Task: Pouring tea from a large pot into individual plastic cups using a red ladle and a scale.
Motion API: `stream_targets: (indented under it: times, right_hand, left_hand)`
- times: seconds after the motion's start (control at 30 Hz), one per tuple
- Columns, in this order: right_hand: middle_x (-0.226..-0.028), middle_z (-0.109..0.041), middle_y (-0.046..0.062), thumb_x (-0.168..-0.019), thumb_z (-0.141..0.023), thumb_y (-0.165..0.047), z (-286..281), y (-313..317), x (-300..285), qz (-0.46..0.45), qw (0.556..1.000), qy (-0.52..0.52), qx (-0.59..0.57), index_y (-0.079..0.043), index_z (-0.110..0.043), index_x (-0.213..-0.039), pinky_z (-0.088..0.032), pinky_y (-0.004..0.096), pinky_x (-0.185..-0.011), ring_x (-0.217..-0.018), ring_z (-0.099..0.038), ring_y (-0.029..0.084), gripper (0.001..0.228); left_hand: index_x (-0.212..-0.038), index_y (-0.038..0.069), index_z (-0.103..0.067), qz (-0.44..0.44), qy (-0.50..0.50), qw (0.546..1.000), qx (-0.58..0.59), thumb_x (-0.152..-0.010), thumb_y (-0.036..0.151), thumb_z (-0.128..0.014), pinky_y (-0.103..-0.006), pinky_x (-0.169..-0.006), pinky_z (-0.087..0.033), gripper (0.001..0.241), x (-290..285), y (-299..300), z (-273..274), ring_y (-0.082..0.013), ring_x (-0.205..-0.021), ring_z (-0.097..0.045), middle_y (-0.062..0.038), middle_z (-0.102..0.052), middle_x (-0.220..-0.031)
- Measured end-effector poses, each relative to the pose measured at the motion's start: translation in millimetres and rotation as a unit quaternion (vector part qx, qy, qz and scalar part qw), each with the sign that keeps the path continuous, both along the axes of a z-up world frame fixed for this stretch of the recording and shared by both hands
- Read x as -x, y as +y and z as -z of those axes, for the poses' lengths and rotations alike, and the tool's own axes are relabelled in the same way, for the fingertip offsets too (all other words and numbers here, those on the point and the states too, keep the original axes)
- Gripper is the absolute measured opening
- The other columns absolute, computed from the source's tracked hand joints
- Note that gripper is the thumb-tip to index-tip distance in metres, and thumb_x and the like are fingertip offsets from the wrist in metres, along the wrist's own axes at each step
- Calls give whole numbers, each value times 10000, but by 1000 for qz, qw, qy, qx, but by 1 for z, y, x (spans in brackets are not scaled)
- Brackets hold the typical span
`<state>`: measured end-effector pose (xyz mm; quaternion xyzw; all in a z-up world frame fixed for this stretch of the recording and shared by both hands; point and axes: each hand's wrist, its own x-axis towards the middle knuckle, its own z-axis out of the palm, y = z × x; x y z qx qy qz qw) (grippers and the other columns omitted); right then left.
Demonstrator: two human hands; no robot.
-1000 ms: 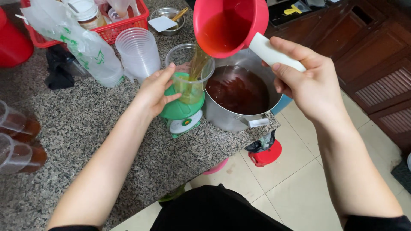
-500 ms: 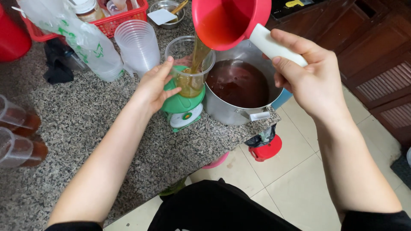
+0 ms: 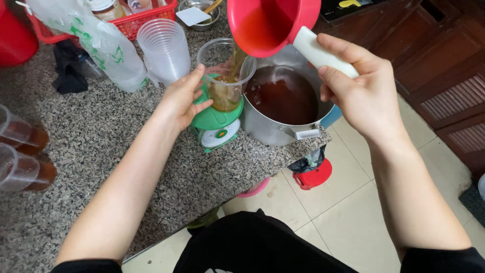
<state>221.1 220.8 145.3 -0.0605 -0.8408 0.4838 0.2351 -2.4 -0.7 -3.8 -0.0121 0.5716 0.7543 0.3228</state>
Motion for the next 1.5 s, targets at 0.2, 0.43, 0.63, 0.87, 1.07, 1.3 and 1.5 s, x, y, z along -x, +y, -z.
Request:
stream_targets:
  times: [0.2,0.43,0.63,0.87,1.07,1.3,1.5]
  right_hand:
    - [-1078,-696,146,-1001,-573,130,-1,-4,0,7,1000,0,-29,59,-605,-1457,-494,227,-631,-712,-607,127,463]
    - [-1144,-694,183,-1022,-582,140,1,-5,-1,-8,999,13,-51,83,-594,-1455,-519,240,-635,-737,-610,146,437]
    - [-1110,-686,145,-1028,-582,138,2,-7,-3,0,999,5,-44,57,-605,-1464,-485,218,-618,-742,-606,127,443]
    - [-1138,-687,168,-1025,-574,150,4,-10,-7,-13,998,16,-59,80,-595,-1456,-500,237,-657,-756,-608,145,437]
    - [-1186,-679,173,-1039,-578,164,4,-11,-10,-27,997,22,-67,71,-597,-1432,-518,245,-680,-773,-607,147,405]
    - [-1217,-673,162,-1034,-576,160,6,-13,-12,-33,997,18,-64,31,-605,-1411,-504,229,-661,-768,-610,134,399]
    - [-1228,-666,154,-1037,-563,171,6,-15,-13,-41,997,24,-59,32,-601,-1380,-511,232,-688,-780,-608,134,372]
  left_hand:
    - [-1468,10,-529,-13,-26,1000,4,-830,441,-703,-575,-1128,-513,790,-2,0,-7,-400,-1528,-369,-224,-460,-1600]
    - [-1471,-1,-527,-15,-18,1000,9,-839,429,-702,-586,-1139,-496,784,-3,-1,-6,-408,-1536,-353,-222,-455,-1609]
    - [-1487,-11,-502,-13,-19,1000,-8,-837,416,-722,-601,-1126,-498,808,0,-3,1,-446,-1529,-343,-318,-376,-1607]
    - [-1537,-66,-401,-27,-16,999,21,-841,397,-729,-604,-1131,-515,898,-14,-5,-17,-460,-1514,-368,-344,-365,-1597]
    - [-1553,-66,-377,-19,-11,1000,-2,-811,422,-754,-629,-1129,-494,964,-10,-5,-6,-487,-1526,-316,-371,-320,-1610]
    - [-1581,-2,-371,-27,-4,1000,10,-797,459,-738,-639,-1121,-492,981,-11,-5,-11,-497,-1538,-258,-362,-268,-1624]
    - [-1066,66,-611,-48,-37,998,-27,-843,449,-660,-696,-1156,-389,446,-11,-7,-5,-504,-1575,-140,-354,-248,-1677]
